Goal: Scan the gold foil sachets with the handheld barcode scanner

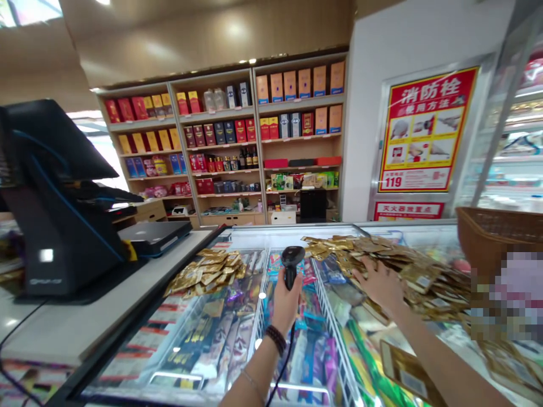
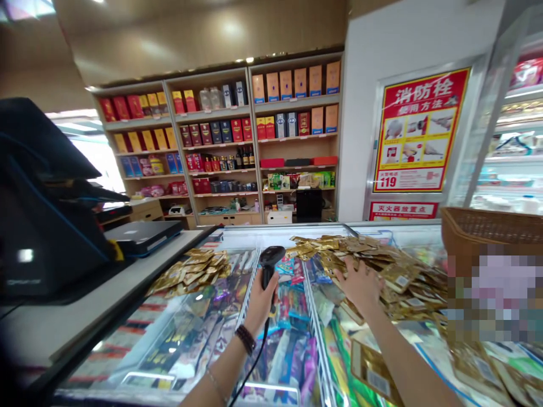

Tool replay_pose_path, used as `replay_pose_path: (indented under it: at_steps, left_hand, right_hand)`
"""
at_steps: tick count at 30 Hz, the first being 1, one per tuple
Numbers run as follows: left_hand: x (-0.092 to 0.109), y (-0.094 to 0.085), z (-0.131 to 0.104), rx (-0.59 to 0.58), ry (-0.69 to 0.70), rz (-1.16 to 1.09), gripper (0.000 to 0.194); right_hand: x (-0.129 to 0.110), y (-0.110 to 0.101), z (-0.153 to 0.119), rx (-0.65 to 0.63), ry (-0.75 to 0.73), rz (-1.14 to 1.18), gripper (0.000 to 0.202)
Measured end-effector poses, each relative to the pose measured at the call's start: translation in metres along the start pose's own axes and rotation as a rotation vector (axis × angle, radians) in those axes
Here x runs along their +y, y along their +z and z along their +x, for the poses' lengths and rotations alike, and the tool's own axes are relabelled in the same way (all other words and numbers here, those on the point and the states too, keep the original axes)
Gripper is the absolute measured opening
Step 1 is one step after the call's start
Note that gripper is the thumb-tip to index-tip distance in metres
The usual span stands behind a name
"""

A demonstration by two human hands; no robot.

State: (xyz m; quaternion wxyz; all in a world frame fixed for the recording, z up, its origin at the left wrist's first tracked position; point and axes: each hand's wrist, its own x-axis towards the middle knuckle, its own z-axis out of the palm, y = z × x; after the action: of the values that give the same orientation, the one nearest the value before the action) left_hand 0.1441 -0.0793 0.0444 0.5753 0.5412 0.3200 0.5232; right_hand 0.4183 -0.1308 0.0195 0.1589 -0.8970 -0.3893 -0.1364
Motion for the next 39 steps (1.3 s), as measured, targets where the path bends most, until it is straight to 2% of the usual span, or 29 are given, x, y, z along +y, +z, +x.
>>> replay_pose_path:
  at_steps: [4, 8, 12, 19, 24, 27, 29, 32, 35, 39]
  left_hand:
    - [-0.002, 0.003, -0.009, -0.055, -0.020, -0.003, 0.063]
    - [-0.003, -0.001, -0.013, -0.054, -0.030, 0.015, 0.067]
    - [-0.005, -0.006, -0.011, -0.030, -0.043, 0.008, 0.073]
    - [-0.010, -0.010, -0.008, 0.000, -0.044, 0.020, 0.072]
    - [-0.010, -0.009, -0.010, -0.027, -0.045, 0.027, 0.069]
    - [-0.008, -0.008, -0.012, -0.034, -0.052, 0.026, 0.069]
    - [-0.007, -0.008, -0.013, -0.033, -0.058, 0.018, 0.068]
    - [-0.007, -0.007, -0.015, -0.032, -0.072, 0.009, 0.069]
    - [-0.007, -0.006, -0.017, -0.047, -0.070, 0.001, 0.069]
    - [-0.008, -0.004, -0.021, -0.067, -0.053, 0.016, 0.067]
  right_hand:
    - [-0.036, 0.015, -0.022, 0.131, -0.174, 0.053, 0.059]
    - [-0.060, 0.029, -0.030, 0.143, -0.327, 0.221, 0.054]
    - [-0.065, 0.031, -0.023, 0.057, -0.416, 0.414, 0.052]
    - [-0.058, 0.025, -0.007, -0.003, -0.475, 0.525, 0.045]
    - [-0.046, 0.032, 0.005, 0.012, -0.376, 0.544, 0.047]
    - [-0.038, 0.035, 0.010, 0.012, -0.314, 0.551, 0.057]
    - [-0.035, 0.035, 0.011, 0.039, -0.250, 0.640, 0.064]
    - [-0.039, 0.033, 0.011, 0.081, -0.113, 0.853, 0.060]
    - [-0.047, 0.033, 0.009, 0.063, -0.064, 0.948, 0.045]
    - [-0.060, 0.035, 0.005, 0.070, -0.050, 1.010, 0.051]
